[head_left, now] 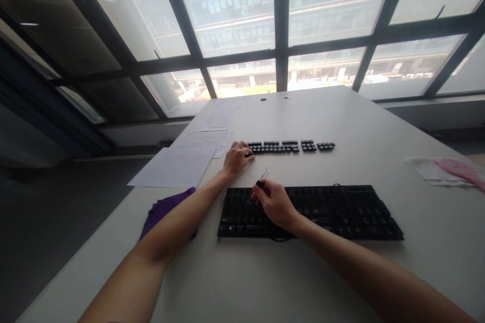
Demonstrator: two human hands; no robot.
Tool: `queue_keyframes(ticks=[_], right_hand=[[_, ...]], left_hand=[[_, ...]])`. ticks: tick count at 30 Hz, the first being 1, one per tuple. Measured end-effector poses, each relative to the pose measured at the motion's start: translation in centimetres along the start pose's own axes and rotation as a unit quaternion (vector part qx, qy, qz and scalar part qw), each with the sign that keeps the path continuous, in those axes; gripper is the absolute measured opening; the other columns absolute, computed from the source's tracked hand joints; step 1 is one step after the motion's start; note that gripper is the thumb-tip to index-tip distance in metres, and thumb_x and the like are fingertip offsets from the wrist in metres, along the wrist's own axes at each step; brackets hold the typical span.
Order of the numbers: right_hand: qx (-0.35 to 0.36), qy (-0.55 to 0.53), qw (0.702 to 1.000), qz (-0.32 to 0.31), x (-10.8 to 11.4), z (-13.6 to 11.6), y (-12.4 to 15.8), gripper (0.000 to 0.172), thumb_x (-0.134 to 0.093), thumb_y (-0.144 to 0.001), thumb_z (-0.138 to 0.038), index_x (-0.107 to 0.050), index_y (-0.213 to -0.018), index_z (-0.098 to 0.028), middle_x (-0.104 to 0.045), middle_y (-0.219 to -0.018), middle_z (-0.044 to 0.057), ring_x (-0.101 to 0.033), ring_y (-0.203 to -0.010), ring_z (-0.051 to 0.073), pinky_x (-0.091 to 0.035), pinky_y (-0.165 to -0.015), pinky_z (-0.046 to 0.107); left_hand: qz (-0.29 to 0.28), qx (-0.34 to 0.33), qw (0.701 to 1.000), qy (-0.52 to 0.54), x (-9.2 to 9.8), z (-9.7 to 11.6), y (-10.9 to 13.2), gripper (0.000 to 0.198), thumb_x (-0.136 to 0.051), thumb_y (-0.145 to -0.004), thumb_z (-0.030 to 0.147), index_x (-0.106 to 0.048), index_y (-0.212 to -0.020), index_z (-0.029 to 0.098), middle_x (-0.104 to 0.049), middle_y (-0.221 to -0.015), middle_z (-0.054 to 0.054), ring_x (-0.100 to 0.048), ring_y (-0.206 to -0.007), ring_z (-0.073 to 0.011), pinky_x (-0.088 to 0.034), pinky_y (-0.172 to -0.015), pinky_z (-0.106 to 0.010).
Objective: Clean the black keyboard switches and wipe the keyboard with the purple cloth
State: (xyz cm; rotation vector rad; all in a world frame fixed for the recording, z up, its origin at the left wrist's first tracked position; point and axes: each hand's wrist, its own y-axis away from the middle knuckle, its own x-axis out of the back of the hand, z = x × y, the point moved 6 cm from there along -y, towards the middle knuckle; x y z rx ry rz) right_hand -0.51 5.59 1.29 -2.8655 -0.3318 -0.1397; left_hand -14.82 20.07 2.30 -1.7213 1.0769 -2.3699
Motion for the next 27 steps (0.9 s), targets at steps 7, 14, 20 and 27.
queue_keyframes(ticks=[7, 14, 20, 27], right_hand=[[0.001, -0.003, 1.0, 0.001, -0.1, 0.0, -0.1, 0.025, -0.053, -0.095, -0.035, -0.059, -0.076, -0.019, -0.069, -0.071, 0.003, -0.062, -0.06, 0.016, -0.045, -0.059, 0.026], [0.013, -0.022, 0.999, 0.028, 0.3, 0.2, -0.2, 0.024, -0.055, -0.093, -0.034, -0.059, -0.075, -0.019, -0.065, -0.068, 0.003, -0.06, -0.062, 0.016, -0.046, -0.061, 0.027], [0.01, -0.082, 0.993, 0.084, 1.4, 0.1, -0.7, 0.018, -0.054, -0.092, -0.034, -0.057, -0.083, -0.019, -0.063, -0.069, 0.001, -0.055, -0.057, 0.015, -0.044, -0.056, 0.027], [0.059, 0.06, 0.996, 0.01, 0.9, -1.1, -0.4, 0.02, -0.055, -0.09, -0.027, -0.056, -0.072, -0.018, -0.059, -0.064, 0.0, -0.052, -0.061, 0.015, -0.038, -0.059, 0.026]], left_hand=[[0.007, 0.01, 1.0, 0.005, -0.3, -0.3, 0.1, 0.01, -0.076, -0.079, 0.026, -0.075, -0.088, 0.022, -0.063, -0.105, -0.006, -0.052, -0.104, -0.025, -0.051, -0.088, -0.036], [0.021, 0.019, 0.999, 0.023, 0.8, -0.6, 0.2, 0.028, -0.078, -0.078, 0.025, -0.071, -0.105, 0.022, -0.063, -0.107, -0.006, -0.053, -0.105, -0.0247, -0.05, -0.092, -0.037], [0.043, 0.05, 0.995, 0.081, 5.3, 1.6, 2.5, 0.017, -0.061, -0.088, 0.018, -0.07, -0.103, 0.019, -0.066, -0.098, -0.006, -0.059, -0.094, -0.0214, -0.047, -0.091, -0.036], [-0.066, 0.076, 0.971, 0.217, 7.4, 9.6, 10.2, 0.019, -0.051, -0.091, 0.014, -0.068, -0.1, 0.019, -0.07, -0.091, -0.003, -0.061, -0.076, -0.0156, -0.047, -0.073, -0.027]])
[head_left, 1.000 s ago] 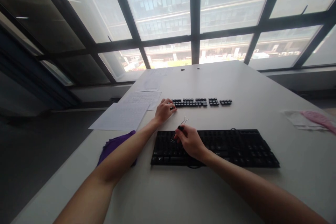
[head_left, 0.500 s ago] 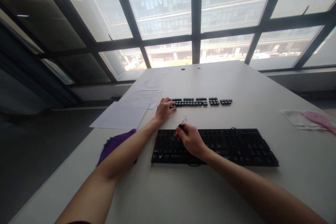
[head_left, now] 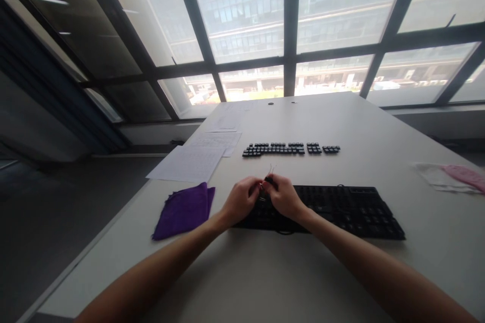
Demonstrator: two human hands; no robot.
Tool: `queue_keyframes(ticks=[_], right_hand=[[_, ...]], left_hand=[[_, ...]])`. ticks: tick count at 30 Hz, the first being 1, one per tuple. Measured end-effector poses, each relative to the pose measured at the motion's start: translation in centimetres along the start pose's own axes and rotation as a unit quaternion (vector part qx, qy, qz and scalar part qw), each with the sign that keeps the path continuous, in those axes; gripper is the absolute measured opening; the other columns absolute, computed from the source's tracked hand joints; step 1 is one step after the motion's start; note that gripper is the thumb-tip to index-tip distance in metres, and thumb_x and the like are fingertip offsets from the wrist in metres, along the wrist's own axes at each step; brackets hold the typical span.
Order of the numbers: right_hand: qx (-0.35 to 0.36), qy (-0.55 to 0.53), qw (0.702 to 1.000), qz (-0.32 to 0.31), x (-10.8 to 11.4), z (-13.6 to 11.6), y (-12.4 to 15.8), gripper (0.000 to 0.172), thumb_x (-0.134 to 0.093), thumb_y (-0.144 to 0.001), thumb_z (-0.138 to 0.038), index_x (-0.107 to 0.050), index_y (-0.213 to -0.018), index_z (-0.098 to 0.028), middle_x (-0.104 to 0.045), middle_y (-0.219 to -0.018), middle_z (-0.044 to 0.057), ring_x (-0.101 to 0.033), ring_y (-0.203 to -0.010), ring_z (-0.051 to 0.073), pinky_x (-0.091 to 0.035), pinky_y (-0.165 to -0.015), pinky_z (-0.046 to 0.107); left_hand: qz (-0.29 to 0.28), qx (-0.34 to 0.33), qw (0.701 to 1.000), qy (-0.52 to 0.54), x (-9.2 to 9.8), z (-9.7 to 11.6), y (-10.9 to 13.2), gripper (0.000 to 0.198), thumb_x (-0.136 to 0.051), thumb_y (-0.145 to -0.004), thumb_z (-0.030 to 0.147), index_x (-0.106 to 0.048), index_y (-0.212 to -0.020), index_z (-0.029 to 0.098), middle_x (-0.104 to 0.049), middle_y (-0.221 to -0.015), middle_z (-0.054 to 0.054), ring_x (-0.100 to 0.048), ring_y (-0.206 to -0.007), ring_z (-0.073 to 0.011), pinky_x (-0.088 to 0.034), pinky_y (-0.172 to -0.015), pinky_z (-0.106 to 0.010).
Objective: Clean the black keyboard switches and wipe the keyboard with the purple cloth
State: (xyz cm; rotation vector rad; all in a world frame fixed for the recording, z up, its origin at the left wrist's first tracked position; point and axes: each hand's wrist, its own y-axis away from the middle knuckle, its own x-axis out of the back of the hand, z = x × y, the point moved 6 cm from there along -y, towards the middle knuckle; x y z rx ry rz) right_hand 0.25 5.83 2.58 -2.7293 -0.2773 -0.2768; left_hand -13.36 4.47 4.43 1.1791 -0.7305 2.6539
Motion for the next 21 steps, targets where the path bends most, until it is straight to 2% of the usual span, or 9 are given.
queue_keyframes(ticks=[3, 8, 12, 15, 18, 21], right_hand=[[0.026, 0.041, 0.998, -0.045, -0.5, -0.5, 0.3, 0.018, -0.054, -0.09, -0.024, -0.057, -0.074, -0.018, -0.061, -0.068, -0.001, -0.053, -0.065, 0.015, -0.039, -0.062, 0.025], [0.037, 0.073, 0.992, -0.096, -1.1, -0.8, 0.7, 0.014, -0.055, -0.09, -0.022, -0.062, -0.079, -0.017, -0.065, -0.072, 0.001, -0.056, -0.068, 0.017, -0.041, -0.064, 0.026], [0.086, 0.098, 0.984, -0.119, -1.0, -1.8, 1.5, 0.012, -0.055, -0.091, -0.02, -0.063, -0.083, -0.019, -0.067, -0.08, 0.004, -0.059, -0.073, 0.019, -0.044, -0.07, 0.029], [0.14, 0.154, 0.966, -0.156, -1.2, -2.2, 2.5, 0.015, -0.051, -0.094, -0.019, -0.065, -0.086, -0.021, -0.066, -0.083, 0.005, -0.059, -0.076, 0.02, -0.044, -0.072, 0.03], [0.174, 0.22, 0.947, -0.155, -1.3, -2.0, 3.3, 0.018, -0.049, -0.094, -0.017, -0.065, -0.086, -0.021, -0.063, -0.079, 0.005, -0.056, -0.071, 0.019, -0.042, -0.069, 0.029], [0.163, 0.224, 0.951, -0.135, -1.2, -1.6, 3.4, 0.015, -0.052, -0.094, -0.019, -0.065, -0.086, -0.021, -0.063, -0.077, 0.005, -0.056, -0.068, 0.018, -0.041, -0.068, 0.029]], left_hand=[[-0.003, 0.017, 1.0, 0.021, -0.7, 0.6, 1.7, 0.017, -0.05, -0.09, 0.013, -0.067, -0.091, 0.018, -0.07, -0.086, -0.003, -0.062, -0.077, -0.0166, -0.047, -0.074, -0.027], [0.01, 0.026, 0.999, 0.039, -0.5, 0.1, 1.6, 0.015, -0.052, -0.088, 0.013, -0.065, -0.086, 0.018, -0.069, -0.083, -0.002, -0.061, -0.075, -0.0171, -0.046, -0.071, -0.028], [-0.003, 0.004, 0.999, 0.041, -0.7, 0.1, 1.7, 0.015, -0.052, -0.085, 0.011, -0.063, -0.079, 0.019, -0.066, -0.078, -0.002, -0.059, -0.072, -0.0172, -0.045, -0.068, -0.028], [-0.031, -0.023, 0.999, 0.025, -1.1, 0.5, 2.1, 0.014, -0.053, -0.079, 0.008, -0.06, -0.073, 0.019, -0.063, -0.076, -0.002, -0.057, -0.073, -0.0175, -0.044, -0.069, -0.029], [-0.046, -0.042, 0.998, -0.02, -1.2, 1.1, 2.5, 0.012, -0.057, -0.075, 0.009, -0.059, -0.071, 0.02, -0.062, -0.078, -0.003, -0.056, -0.079, -0.0197, -0.045, -0.075, -0.033], [-0.053, -0.053, 0.996, -0.055, -0.9, 1.8, 2.7, 0.013, -0.058, -0.074, 0.01, -0.063, -0.079, 0.021, -0.063, -0.084, -0.005, -0.057, -0.086, -0.0224, -0.045, -0.081, -0.036]])
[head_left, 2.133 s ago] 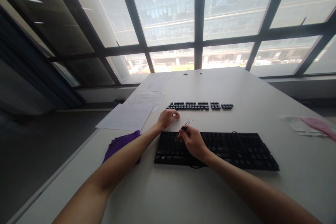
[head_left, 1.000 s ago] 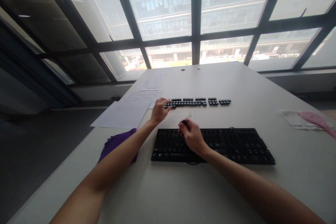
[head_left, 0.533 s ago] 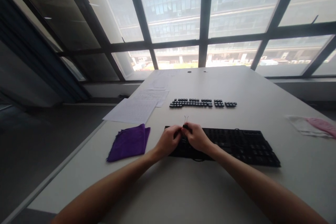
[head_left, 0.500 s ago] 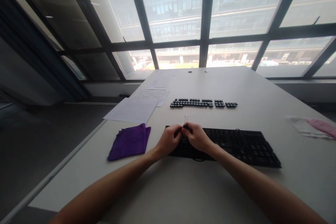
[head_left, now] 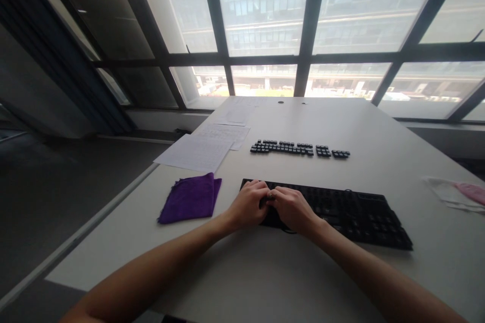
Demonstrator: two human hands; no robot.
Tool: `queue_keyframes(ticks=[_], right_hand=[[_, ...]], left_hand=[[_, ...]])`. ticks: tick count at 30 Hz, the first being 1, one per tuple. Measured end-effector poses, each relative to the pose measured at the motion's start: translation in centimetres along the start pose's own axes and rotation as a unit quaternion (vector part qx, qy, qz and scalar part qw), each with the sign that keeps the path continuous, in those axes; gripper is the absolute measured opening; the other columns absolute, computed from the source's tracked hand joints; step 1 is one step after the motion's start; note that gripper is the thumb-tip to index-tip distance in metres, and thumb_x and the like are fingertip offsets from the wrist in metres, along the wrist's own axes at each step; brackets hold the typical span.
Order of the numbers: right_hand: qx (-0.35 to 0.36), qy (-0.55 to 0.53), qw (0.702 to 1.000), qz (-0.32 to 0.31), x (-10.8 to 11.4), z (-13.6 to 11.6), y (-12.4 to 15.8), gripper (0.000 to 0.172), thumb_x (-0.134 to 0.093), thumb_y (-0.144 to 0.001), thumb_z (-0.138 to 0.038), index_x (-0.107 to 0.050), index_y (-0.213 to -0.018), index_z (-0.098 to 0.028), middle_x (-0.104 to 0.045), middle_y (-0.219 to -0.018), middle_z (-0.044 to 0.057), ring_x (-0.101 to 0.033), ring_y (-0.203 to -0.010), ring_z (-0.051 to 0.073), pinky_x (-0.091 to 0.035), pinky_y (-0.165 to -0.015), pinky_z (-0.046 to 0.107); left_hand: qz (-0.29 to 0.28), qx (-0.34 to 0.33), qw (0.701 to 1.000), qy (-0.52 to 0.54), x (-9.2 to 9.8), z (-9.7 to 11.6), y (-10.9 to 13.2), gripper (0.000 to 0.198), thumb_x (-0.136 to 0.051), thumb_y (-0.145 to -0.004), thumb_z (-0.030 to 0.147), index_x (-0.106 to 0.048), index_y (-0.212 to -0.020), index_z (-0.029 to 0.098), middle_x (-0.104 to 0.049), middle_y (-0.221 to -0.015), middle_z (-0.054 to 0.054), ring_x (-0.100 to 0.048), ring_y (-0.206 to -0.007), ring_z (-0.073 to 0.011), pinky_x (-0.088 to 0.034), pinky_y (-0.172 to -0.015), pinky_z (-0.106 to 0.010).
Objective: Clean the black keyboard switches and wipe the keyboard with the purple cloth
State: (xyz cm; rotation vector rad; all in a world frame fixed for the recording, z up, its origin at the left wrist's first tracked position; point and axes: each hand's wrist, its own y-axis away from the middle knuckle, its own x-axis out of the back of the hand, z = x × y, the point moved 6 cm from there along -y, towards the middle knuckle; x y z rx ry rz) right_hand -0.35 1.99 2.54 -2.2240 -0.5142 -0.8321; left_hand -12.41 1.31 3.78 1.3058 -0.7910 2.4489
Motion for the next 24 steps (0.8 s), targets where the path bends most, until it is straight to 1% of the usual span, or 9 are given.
queue_keyframes(ticks=[3, 6, 9, 13, 16, 19, 22, 24], right_hand=[[-0.057, -0.073, 0.995, 0.025, 0.3, 0.7, 0.0, 0.014, -0.053, -0.093, -0.02, -0.065, -0.086, -0.02, -0.067, -0.08, 0.004, -0.06, -0.071, 0.018, -0.043, -0.069, 0.029], [-0.102, -0.141, 0.984, 0.042, 0.7, 1.2, -0.1, 0.013, -0.055, -0.092, -0.02, -0.064, -0.083, -0.019, -0.067, -0.076, 0.002, -0.061, -0.069, 0.017, -0.044, -0.068, 0.028], [-0.129, -0.19, 0.972, 0.05, 0.8, 1.7, -0.2, 0.013, -0.056, -0.09, -0.021, -0.064, -0.08, -0.018, -0.066, -0.07, 0.001, -0.06, -0.065, 0.016, -0.044, -0.063, 0.027], [-0.173, -0.26, 0.948, 0.062, 0.6, 2.6, -0.2, 0.018, -0.053, -0.092, -0.024, -0.062, -0.077, -0.018, -0.064, -0.063, 0.0, -0.057, -0.054, 0.014, -0.044, -0.054, 0.025], [-0.169, -0.267, 0.947, 0.065, 0.6, 2.7, -0.2, 0.017, -0.054, -0.091, -0.025, -0.063, -0.079, -0.018, -0.064, -0.064, 0.0, -0.059, -0.055, 0.015, -0.045, -0.055, 0.026], [-0.156, -0.235, 0.955, 0.091, 1.1, 2.5, 0.0, 0.017, -0.053, -0.092, -0.024, -0.064, -0.081, -0.018, -0.064, -0.064, 0.0, -0.06, -0.057, 0.016, -0.046, -0.058, 0.027], [-0.105, -0.164, 0.974, 0.117, 1.6, 1.5, 0.0, 0.016, -0.054, -0.093, -0.024, -0.067, -0.084, -0.02, -0.068, -0.074, 0.003, -0.063, -0.067, 0.018, -0.048, -0.069, 0.03], [-0.07, -0.131, 0.982, 0.118, 1.7, 0.8, -0.1, 0.016, -0.054, -0.094, -0.025, -0.068, -0.087, -0.021, -0.071, -0.084, 0.004, -0.066, -0.078, 0.02, -0.047, -0.075, 0.031]], left_hand=[[-0.016, -0.012, 1.0, 0.009, 0.2, 0.4, 0.0, 0.012, -0.06, -0.076, 0.014, -0.065, -0.085, 0.021, -0.063, -0.089, -0.006, -0.057, -0.091, -0.0235, -0.046, -0.085, -0.037], [-0.028, -0.012, 0.998, 0.047, 0.3, 0.1, -0.2, 0.009, -0.068, -0.076, 0.02, -0.066, -0.085, 0.02, -0.064, -0.089, -0.006, -0.057, -0.092, -0.0233, -0.047, -0.085, -0.037], [-0.036, 0.005, 0.995, 0.097, 0.0, -0.6, -0.4, 0.011, -0.074, -0.077, 0.024, -0.07, -0.086, 0.021, -0.067, -0.091, -0.006, -0.06, -0.092, -0.0224, -0.048, -0.084, -0.035], [-0.025, 0.034, 0.989, 0.14, -0.1, -1.1, -0.5, 0.008, -0.073, -0.081, 0.023, -0.074, -0.089, 0.022, -0.069, -0.092, -0.005, -0.064, -0.088, -0.0202, -0.049, -0.082, -0.033], [-0.019, 0.032, 0.988, 0.149, 0.0, -1.0, -0.6, 0.008, -0.073, -0.082, 0.023, -0.075, -0.09, 0.022, -0.069, -0.093, -0.005, -0.065, -0.087, -0.0197, -0.05, -0.081, -0.032], [-0.011, 0.029, 0.986, 0.163, 0.2, -1.0, -0.6, 0.017, -0.073, -0.082, 0.025, -0.074, -0.099, 0.023, -0.07, -0.096, -0.006, -0.065, -0.088, -0.0201, -0.051, -0.083, -0.033], [0.021, 0.038, 0.985, 0.166, 0.6, -1.2, -0.4, 0.024, -0.073, -0.081, 0.025, -0.071, -0.105, 0.023, -0.069, -0.096, -0.005, -0.065, -0.089, -0.0202, -0.051, -0.083, -0.033], [0.043, 0.044, 0.985, 0.159, 0.6, -1.4, -0.3, 0.026, -0.075, -0.08, 0.026, -0.069, -0.105, 0.023, -0.069, -0.094, -0.004, -0.065, -0.088, -0.0194, -0.051, -0.082, -0.032]])
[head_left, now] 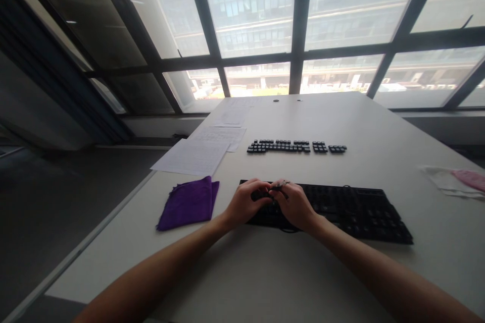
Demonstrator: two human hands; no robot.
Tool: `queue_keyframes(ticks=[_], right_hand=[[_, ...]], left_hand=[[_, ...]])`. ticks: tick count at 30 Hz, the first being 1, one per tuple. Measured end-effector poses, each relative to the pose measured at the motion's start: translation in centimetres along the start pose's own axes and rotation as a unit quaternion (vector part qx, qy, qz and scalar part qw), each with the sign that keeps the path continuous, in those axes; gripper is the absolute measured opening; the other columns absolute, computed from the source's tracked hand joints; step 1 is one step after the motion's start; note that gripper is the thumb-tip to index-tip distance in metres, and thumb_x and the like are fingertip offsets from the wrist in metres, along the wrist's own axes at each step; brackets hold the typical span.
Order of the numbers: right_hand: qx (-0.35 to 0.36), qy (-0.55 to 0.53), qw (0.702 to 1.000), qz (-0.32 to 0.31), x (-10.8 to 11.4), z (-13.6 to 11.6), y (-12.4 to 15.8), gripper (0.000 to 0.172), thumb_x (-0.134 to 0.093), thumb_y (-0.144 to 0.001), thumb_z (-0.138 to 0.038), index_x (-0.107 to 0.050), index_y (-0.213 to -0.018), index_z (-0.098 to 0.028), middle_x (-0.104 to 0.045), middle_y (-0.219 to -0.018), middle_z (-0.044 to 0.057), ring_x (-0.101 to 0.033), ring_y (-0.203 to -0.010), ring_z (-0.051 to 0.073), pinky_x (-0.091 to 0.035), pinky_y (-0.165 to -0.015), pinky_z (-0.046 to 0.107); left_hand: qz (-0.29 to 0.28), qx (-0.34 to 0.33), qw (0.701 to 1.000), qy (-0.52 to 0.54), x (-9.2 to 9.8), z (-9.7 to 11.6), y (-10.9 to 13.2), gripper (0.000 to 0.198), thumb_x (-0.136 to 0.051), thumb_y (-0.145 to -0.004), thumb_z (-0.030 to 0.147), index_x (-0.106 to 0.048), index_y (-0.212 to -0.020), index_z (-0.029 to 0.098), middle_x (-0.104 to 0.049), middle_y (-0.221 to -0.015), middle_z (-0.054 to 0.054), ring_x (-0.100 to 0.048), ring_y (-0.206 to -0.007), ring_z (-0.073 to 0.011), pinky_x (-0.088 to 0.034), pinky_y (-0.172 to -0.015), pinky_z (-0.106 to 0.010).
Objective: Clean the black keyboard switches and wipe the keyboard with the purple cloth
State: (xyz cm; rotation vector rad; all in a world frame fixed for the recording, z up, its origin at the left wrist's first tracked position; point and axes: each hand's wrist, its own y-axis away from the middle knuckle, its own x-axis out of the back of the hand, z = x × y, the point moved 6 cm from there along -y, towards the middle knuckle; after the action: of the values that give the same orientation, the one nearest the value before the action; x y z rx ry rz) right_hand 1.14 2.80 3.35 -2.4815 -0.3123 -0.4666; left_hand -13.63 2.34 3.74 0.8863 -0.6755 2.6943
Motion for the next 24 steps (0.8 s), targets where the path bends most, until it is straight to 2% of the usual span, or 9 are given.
queue_keyframes(ticks=[4, 8, 13, 15, 18, 20, 24], right_hand=[[0.0, 0.013, 1.0, -0.022, -0.4, -0.1, 0.0, 0.019, -0.052, -0.096, -0.026, -0.069, -0.092, -0.022, -0.073, -0.09, 0.006, -0.068, -0.084, 0.022, -0.047, -0.077, 0.032], [-0.06, -0.01, 0.998, 0.0, -0.1, 1.0, -0.2, 0.021, -0.052, -0.095, -0.03, -0.067, -0.084, -0.02, -0.07, -0.076, 0.003, -0.064, -0.071, 0.02, -0.046, -0.068, 0.03], [-0.12, -0.09, 0.989, 0.018, 0.2, 2.1, -0.5, 0.024, -0.054, -0.093, -0.036, -0.059, -0.077, -0.019, -0.065, -0.065, 0.001, -0.061, -0.061, 0.017, -0.046, -0.059, 0.027], [-0.137, -0.117, 0.983, 0.021, 0.2, 2.4, -0.6, 0.024, -0.054, -0.093, -0.037, -0.058, -0.077, -0.02, -0.067, -0.066, 0.001, -0.062, -0.06, 0.017, -0.048, -0.058, 0.028], [-0.158, -0.142, 0.976, 0.042, 0.4, 2.8, -0.7, 0.027, -0.054, -0.094, -0.04, -0.056, -0.076, -0.02, -0.069, -0.068, 0.003, -0.064, -0.058, 0.018, -0.049, -0.058, 0.029], [-0.166, -0.155, 0.972, 0.056, 0.4, 3.0, -0.7, 0.028, -0.053, -0.094, -0.041, -0.055, -0.077, -0.02, -0.07, -0.068, 0.004, -0.065, -0.057, 0.018, -0.05, -0.057, 0.029], [-0.161, -0.155, 0.973, 0.049, 0.1, 3.2, -0.7, 0.027, -0.053, -0.095, -0.04, -0.056, -0.077, -0.019, -0.07, -0.068, 0.004, -0.064, -0.056, 0.017, -0.049, -0.056, 0.028]], left_hand=[[0.009, -0.009, 0.999, -0.03, -0.3, -0.4, 0.3, 0.038, -0.079, -0.076, 0.021, -0.064, -0.11, 0.024, -0.068, -0.094, -0.002, -0.064, -0.087, -0.0189, -0.051, -0.083, -0.032], [0.009, -0.024, 0.999, -0.041, -0.7, -0.4, 0.5, 0.045, -0.073, -0.08, 0.015, -0.057, -0.12, 0.025, -0.065, -0.097, -0.002, -0.062, -0.089, -0.0185, -0.051, -0.085, -0.034], [-0.005, -0.072, 0.995, -0.067, -1.0, 0.4, 0.8, 0.023, -0.065, -0.088, 0.018, -0.065, -0.11, 0.026, -0.061, -0.114, -0.007, -0.061, -0.103, -0.0207, -0.052, -0.09, -0.035], [0.004, -0.092, 0.992, -0.082, -0.9, 0.9, 0.9, 0.015, -0.064, -0.09, 0.022, -0.069, -0.103, 0.026, -0.061, -0.113, -0.008, -0.061, -0.104, -0.0213, -0.052, -0.09, -0.036], [0.043, -0.101, 0.991, -0.075, 0.3, 1.6, 0.7, 0.01, -0.064, -0.09, 0.026, -0.07, -0.098, 0.025, -0.065, -0.104, -0.007, -0.063, -0.099, -0.0208, -0.054, -0.088, -0.035], [0.072, -0.083, 0.991, -0.071, 1.5, 1.5, 0.1, 0.012, -0.065, -0.089, 0.026, -0.07, -0.1, 0.024, -0.067, -0.102, -0.006, -0.065, -0.094, -0.0195, -0.054, -0.086, -0.034], [0.108, 0.0, 0.992, -0.062, 3.7, -1.4, -2.7, 0.017, -0.073, -0.082, 0.028, -0.072, -0.099, 0.023, -0.073, -0.092, -0.003, -0.069, -0.08, -0.0179, -0.057, -0.079, -0.032]])
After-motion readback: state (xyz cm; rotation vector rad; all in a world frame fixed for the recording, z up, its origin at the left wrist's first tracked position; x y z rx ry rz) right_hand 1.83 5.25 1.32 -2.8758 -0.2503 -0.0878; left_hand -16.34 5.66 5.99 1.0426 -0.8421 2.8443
